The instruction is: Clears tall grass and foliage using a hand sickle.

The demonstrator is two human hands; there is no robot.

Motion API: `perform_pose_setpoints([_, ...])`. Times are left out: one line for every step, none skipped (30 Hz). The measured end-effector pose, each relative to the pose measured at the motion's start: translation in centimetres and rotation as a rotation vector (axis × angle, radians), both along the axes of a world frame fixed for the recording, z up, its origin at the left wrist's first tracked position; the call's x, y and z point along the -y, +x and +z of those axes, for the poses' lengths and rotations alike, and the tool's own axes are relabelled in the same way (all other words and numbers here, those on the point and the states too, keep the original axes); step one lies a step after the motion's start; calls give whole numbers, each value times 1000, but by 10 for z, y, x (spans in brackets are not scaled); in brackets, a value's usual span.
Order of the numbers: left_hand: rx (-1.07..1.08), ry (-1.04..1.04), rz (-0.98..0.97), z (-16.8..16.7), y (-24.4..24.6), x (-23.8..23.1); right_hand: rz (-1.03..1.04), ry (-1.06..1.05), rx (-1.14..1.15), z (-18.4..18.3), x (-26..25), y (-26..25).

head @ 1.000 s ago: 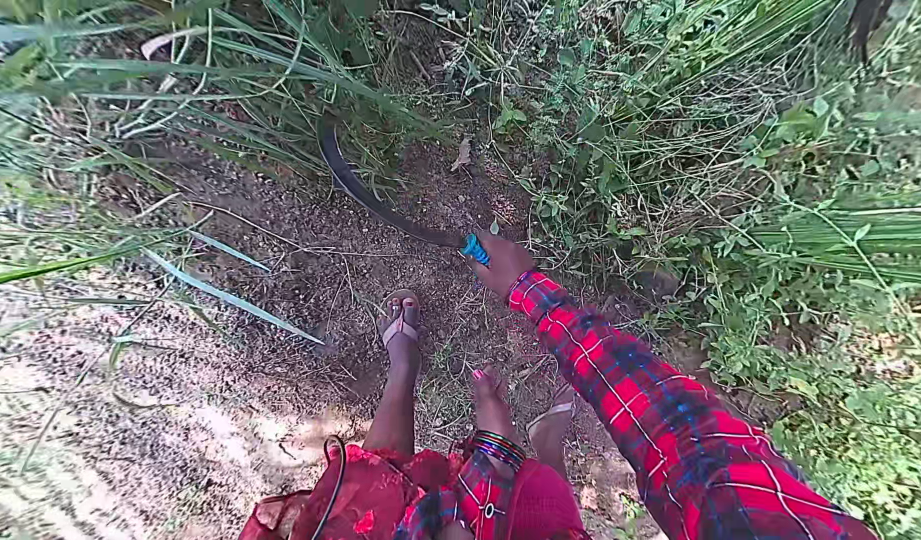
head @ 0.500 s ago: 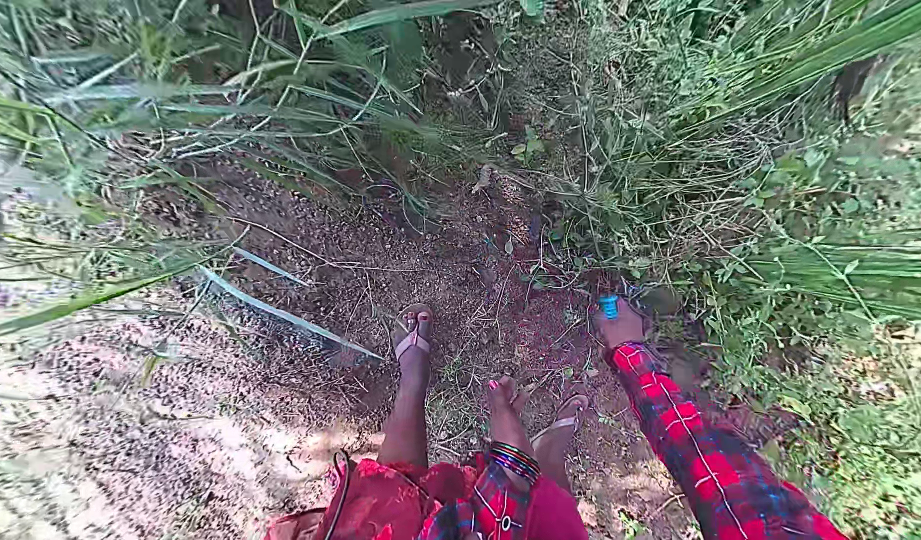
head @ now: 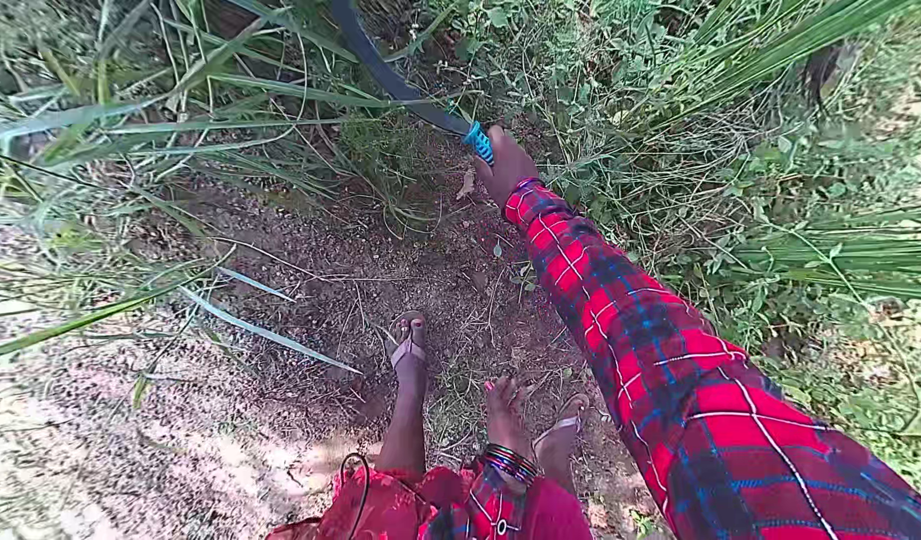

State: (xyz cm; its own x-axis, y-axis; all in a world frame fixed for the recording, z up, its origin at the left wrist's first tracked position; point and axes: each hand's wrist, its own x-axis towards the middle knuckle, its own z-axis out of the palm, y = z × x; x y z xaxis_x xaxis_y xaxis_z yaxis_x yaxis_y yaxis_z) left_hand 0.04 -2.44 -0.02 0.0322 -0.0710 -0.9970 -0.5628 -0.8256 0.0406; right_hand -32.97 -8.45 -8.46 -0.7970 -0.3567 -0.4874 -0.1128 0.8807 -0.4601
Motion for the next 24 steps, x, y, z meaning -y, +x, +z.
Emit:
perform_pose_setpoints([15,9,-4,0,0,1,-133,93,106,-20,-31,12])
perform_pose_setpoints([16,11,-2,0,0,1,-256,205,214,-37,-66,26])
perform_pose_setpoints([4,8,4,-1,0,1,-327,299,284,-50,-101,42])
perform_pose_setpoints([-10,1,14,-3,0,3,-366,359,322,-58,-127,61])
perform_pose_setpoints([-8,0,26,-1,1,3,-397,385,344,-59,-147,85])
perform_pose_setpoints([-6,6,38,-1,0,4,-409,396,343,-56,-160,104])
perform_pose_setpoints([-6,15,48,-1,-3,5,-414,394,331,-50,-164,119])
perform_pose_setpoints([-7,16,52,-1,-3,6,-412,370,303,-45,-161,133])
perform_pose_setpoints([-7,17,51,-1,-2,7,-396,347,279,-37,-150,142])
perform_pose_setpoints([-5,15,51,0,-3,7,-386,286,246,-30,-135,145])
perform_pose_setpoints([-4,14,49,1,-2,6,-366,209,218,-23,-117,145])
perform_pose_setpoints([-10,15,46,0,-3,4,-329,127,181,-17,-94,140])
perform_pose_setpoints([-17,14,42,0,-3,3,-280,45,135,-10,-68,132])
perform_pose_setpoints([-21,15,38,0,-2,1,-216,-32,95,-1,-41,122])
perform_pose_setpoints([-26,23,31,-1,-1,0,-148,-112,87,9,-14,111])
perform_pose_setpoints([-25,30,15,-1,0,-1,-72,-165,72,19,9,99])
perform_pose_setpoints([-21,39,-1,0,2,-1,-12,-217,73,24,26,87])
perform_pose_setpoints([-16,43,-15,0,3,-1,45,-228,73,24,35,76])
perform_pose_setpoints([-20,46,-23,-1,5,-1,86,-181,107,21,36,65])
perform_pose_setpoints([-23,39,-24,-2,7,-1,87,-101,165,12,28,58])
perform_pose_setpoints([-24,36,-12,-3,8,0,42,-14,218,-5,9,59])
perform_pose_setpoints([-26,32,5,-2,8,1,-63,57,247,-30,-22,69])
perform_pose_setpoints([-28,23,25,-2,7,1,-205,135,270,-53,-61,87])
perform_pose_setpoints([-33,12,44,-1,5,2,-346,245,315,-65,-101,108])
